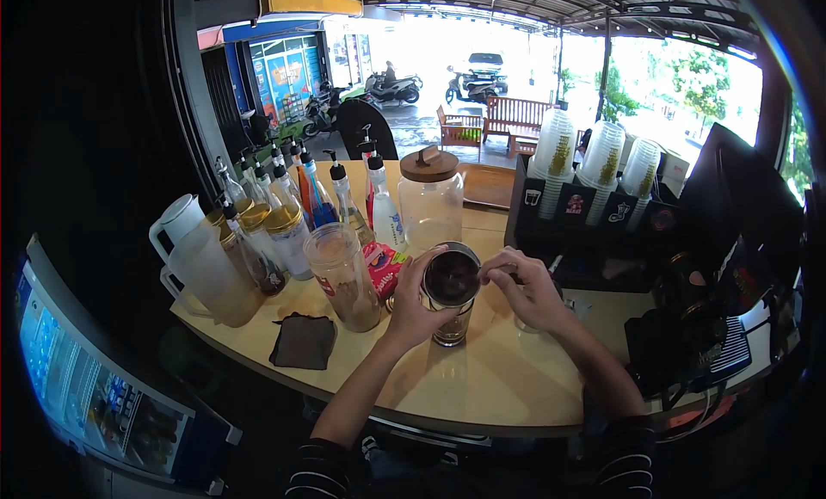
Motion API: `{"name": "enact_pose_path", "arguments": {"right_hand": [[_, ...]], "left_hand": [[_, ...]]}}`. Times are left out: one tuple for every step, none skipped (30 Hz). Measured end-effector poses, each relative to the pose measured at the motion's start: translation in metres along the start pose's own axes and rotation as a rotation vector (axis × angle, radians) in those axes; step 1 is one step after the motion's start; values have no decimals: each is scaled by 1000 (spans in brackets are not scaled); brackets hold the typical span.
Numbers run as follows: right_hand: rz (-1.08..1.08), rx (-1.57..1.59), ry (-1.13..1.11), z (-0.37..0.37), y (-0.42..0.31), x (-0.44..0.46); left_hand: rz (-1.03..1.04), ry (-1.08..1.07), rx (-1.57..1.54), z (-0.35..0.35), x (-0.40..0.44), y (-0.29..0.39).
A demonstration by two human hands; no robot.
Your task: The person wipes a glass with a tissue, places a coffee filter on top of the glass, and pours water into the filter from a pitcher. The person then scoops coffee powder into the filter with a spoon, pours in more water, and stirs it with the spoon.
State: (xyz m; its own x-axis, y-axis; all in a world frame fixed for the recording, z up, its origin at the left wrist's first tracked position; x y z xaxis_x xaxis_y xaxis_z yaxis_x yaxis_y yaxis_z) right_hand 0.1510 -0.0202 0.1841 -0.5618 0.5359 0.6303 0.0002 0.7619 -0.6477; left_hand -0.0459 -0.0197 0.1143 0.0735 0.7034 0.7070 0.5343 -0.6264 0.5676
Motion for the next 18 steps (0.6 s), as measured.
{"name": "enact_pose_path", "arguments": {"right_hand": [[41,60,43,1,0,1],[81,121,85,1,1,1],[81,122,86,1,2,0],[82,101,41,2,5,-1],[83,80,-3,2,6,-1],[83,79,-2,2,6,-1],[92,110,39,1,5,-1],[101,141,79,0,5,0],[101,143,78,0,5,1],[91,115,22,-1,4,1],[81,85,-34,-2,4,0],[80,84,-32,-3,4,0],[109,115,5,-3,4,0],[137,145,41,-4,5,-1],[138,146,40,-3,6,0],[117,140,24,-2,7,0],[96,134,9,-2,8,0],[97,132,11,-3,7,-1]], "left_hand": [[0,-12,0,-1,0,1],[0,-23,1,-1,0,2],[0,-23,2,-1,0,2],[3,-31,29,-2,0,2],[7,-39,55,-2,1,2],[8,-40,55,-2,1,2],[15,-47,72,-3,1,1],[22,-54,89,-4,1,1],[21,-53,90,-5,1,1],[21,-80,93,-5,1,1],[23,-107,95,-5,1,1],[24,-108,95,-5,2,2],[29,-124,92,-5,1,2],[33,-140,90,-5,0,2],[32,-140,90,-5,0,1],[35,-133,63,-4,0,0],[39,-127,36,-3,0,-1],[41,-129,34,-1,0,-2]]}}
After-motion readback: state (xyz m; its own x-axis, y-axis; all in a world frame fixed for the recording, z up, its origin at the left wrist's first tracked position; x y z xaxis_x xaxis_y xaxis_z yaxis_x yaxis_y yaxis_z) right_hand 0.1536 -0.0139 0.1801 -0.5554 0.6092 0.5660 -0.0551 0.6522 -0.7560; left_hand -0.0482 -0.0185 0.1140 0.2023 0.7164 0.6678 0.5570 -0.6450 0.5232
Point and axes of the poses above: each hand's wrist, its own x-axis towards the middle knuckle, its own z-axis out of the palm, y = z × x, the point moved 1 cm from there along x, towards the middle knuckle, and after that the axes turned 11 degrees about x, right-handed, at the moved point
